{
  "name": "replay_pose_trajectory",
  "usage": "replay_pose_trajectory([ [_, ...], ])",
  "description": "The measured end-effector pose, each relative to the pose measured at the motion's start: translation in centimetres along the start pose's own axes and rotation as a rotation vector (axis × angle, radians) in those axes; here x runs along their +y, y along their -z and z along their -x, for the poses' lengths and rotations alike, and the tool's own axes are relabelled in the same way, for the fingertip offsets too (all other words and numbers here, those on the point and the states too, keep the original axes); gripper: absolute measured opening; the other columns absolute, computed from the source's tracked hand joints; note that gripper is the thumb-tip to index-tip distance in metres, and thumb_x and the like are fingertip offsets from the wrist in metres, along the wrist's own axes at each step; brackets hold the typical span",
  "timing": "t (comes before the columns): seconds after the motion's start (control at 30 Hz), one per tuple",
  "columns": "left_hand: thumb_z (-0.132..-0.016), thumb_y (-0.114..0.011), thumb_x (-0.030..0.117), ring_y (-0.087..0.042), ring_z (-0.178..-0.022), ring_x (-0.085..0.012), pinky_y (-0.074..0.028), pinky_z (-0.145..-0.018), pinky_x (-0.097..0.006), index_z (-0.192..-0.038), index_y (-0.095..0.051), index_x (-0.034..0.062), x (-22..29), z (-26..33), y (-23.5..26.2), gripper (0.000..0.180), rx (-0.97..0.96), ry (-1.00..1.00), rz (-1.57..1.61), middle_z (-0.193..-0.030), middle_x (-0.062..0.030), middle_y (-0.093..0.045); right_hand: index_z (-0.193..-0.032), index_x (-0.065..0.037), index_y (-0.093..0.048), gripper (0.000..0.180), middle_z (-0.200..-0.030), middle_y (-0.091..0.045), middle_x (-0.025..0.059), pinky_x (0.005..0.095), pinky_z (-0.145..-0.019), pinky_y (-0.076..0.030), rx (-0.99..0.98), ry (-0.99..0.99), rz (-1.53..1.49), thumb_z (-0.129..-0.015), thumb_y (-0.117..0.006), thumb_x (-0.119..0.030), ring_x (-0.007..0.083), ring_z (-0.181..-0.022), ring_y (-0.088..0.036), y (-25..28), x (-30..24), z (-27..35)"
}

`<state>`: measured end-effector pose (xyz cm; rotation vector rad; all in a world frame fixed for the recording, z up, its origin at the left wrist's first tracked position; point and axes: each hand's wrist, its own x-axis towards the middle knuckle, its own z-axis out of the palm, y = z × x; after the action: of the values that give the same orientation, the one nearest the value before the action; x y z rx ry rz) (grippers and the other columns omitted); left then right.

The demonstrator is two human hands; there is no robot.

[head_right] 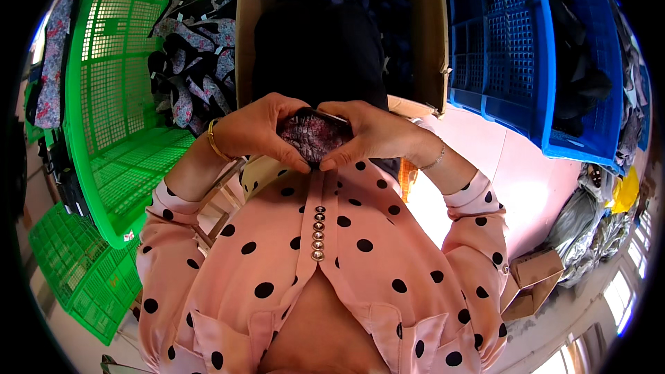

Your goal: The person sits on the floor and uses scissors to trim tags and loose threads from floral-patterned fabric items. They handle the items one at a time, cutting small pieces and placing the finished items into a green basket.

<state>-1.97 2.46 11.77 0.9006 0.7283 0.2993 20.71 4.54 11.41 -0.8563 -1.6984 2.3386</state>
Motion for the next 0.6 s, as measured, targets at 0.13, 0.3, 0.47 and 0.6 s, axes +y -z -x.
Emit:
replay_pose_trajectory([
  [0.13, -0.069, -0.08, 0.0, -0.056, -0.073, -0.0035, -0.047, -0.065, -0.02, -0.093, -0.063, 0.0011, 0.1, -0.1, 0.7, 0.03, 0.146, -0.073, -0.251, -0.083, 0.0022, -0.062, -0.1, -0.003, -0.059, 0.038, -0.073, -0.06, 0.0046, 0.0258, -0.061, -0.045, 0.045, -0.063, 0.081, -0.077, -0.08, -0.024, 0.0142, -0.066, -0.058, 0.5, 0.0, -0.2],
  [0.3, -0.071, -0.069, -0.004, -0.059, -0.059, -0.0172, -0.043, -0.054, -0.029, -0.088, -0.056, 0.0056, -1.1, -2.3, 0.7, 0.024, 0.657, -0.509, -0.808, -0.068, -0.0117, -0.054, -0.094, -0.005, -0.056, 0.028, -0.075, -0.062, 0.0115, 0.0332, -0.056, -0.047, 0.517, 0.197, 0.892, -0.076, -0.074, -0.016, 0.0281, -0.064, -0.061, 0.1, 1.8, -1.6],
  [0.47, -0.065, -0.063, -0.009, -0.057, -0.061, -0.0344, -0.044, -0.053, -0.035, -0.082, -0.049, 0.0062, -2.5, -4.7, 2.4, 0.027, 0.951, -0.669, -1.051, -0.067, -0.0121, -0.053, -0.096, -0.007, -0.055, 0.03, -0.077, -0.063, 0.0092, 0.0354, -0.056, -0.048, 0.656, 0.254, 1.002, -0.072, -0.072, -0.013, 0.0284, -0.064, -0.063, -0.8, 1.2, -1.3],
  [0.6, -0.066, -0.064, -0.008, -0.058, -0.065, -0.0328, -0.046, -0.058, -0.036, -0.086, -0.05, 0.0055, -3.9, -5.1, 3.1, 0.028, 0.873, -0.571, -1.075, -0.073, -0.012, -0.055, -0.097, -0.007, -0.056, 0.031, -0.072, -0.063, 0.0095, 0.0349, -0.056, -0.048, 0.513, 0.192, 1.09, -0.071, -0.073, -0.01, 0.0282, -0.066, -0.064, 0.6, 1.5, -0.6],
])
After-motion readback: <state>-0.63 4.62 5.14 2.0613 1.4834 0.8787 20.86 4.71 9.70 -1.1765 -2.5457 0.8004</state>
